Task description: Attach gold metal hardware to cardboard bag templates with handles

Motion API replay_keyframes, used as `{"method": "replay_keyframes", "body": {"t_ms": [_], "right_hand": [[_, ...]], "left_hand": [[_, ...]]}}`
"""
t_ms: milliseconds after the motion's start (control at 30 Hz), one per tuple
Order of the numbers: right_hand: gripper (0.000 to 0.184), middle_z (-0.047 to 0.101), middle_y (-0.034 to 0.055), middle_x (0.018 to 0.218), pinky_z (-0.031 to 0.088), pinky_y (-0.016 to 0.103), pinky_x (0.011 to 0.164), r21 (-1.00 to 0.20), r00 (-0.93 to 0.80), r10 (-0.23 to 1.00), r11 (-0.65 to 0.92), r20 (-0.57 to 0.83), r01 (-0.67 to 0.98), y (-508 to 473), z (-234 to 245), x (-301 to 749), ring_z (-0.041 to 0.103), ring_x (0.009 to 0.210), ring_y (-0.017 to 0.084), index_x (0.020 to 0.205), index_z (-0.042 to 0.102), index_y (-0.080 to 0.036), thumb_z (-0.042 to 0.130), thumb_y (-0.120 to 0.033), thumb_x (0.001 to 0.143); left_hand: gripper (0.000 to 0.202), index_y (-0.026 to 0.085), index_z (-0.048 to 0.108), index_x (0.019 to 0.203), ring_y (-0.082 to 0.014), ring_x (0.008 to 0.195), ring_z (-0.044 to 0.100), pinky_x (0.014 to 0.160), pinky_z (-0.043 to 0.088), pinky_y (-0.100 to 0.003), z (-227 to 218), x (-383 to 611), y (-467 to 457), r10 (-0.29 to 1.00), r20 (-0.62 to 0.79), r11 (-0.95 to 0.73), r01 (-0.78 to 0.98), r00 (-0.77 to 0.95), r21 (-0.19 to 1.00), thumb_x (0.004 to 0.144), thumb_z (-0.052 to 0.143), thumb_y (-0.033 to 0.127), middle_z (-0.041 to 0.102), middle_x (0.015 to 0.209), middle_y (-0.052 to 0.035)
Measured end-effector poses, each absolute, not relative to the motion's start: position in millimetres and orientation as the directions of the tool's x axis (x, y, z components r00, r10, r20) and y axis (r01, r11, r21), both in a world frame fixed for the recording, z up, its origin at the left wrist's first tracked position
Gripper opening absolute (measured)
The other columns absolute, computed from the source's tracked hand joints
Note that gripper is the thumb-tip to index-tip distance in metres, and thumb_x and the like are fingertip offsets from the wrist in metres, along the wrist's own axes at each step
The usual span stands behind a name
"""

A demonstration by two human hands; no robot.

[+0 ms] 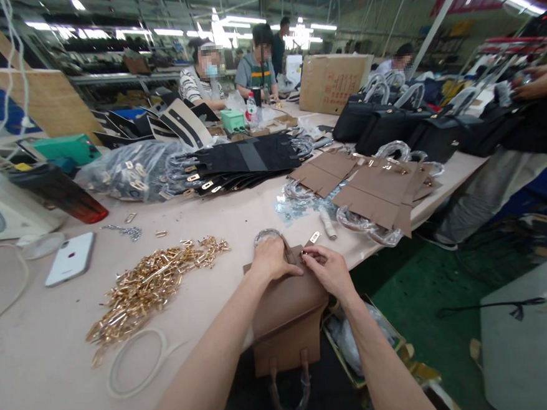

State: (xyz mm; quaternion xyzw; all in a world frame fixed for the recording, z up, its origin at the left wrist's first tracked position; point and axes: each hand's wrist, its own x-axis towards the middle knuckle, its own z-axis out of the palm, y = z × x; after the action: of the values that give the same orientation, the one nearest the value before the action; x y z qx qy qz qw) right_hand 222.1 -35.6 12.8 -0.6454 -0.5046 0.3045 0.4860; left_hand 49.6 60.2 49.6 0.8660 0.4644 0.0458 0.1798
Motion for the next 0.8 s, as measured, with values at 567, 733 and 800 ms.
{"method": "replay_keyframes", "body": {"t_ms": [567, 733, 800], "right_hand": [[0.030, 0.081, 0.0091, 0.091, 0.065, 0.037, 0.076, -0.960, 0.398, 0.909, 0.008, 0.124, 0.279, -39.6, 10.9, 207.3, 0.078, 0.079, 0.025, 0.101, 0.078, -0.019, 0.074, -0.045, 0.087], [0.033, 0.081, 0.0083, 0.086, 0.064, 0.035, 0.071, -0.972, 0.394, 0.916, -0.018, 0.079, 0.235, -39.4, 16.4, 210.0, 0.078, 0.075, 0.024, 0.100, 0.076, -0.018, 0.075, -0.048, 0.085], [0.032, 0.080, 0.0078, 0.085, 0.064, 0.034, 0.071, -0.971, 0.379, 0.922, -0.017, 0.077, 0.238, -39.3, 16.0, 210.5, 0.078, 0.074, 0.024, 0.099, 0.077, -0.018, 0.076, -0.047, 0.085]], "left_hand": [[0.073, 0.019, 0.067, 0.099, -0.0370, 0.107, 0.067, 0.089, 0.052, -0.041, 42.4, 49.3, 63.0, 0.829, -0.076, -0.495, 0.789, 0.555, 0.364, 0.054, 0.087, 0.073, 0.071, 0.112, -0.0143], [0.071, 0.020, 0.067, 0.096, -0.0366, 0.106, 0.068, 0.089, 0.053, -0.041, 40.1, 48.8, 63.9, 0.825, -0.063, -0.501, 0.779, 0.561, 0.376, 0.054, 0.087, 0.074, 0.072, 0.111, -0.0135], [0.073, 0.019, 0.067, 0.097, -0.0371, 0.107, 0.068, 0.089, 0.053, -0.041, 40.3, 48.6, 63.8, 0.824, -0.059, -0.506, 0.780, 0.563, 0.369, 0.054, 0.087, 0.074, 0.072, 0.111, -0.0142]]}}
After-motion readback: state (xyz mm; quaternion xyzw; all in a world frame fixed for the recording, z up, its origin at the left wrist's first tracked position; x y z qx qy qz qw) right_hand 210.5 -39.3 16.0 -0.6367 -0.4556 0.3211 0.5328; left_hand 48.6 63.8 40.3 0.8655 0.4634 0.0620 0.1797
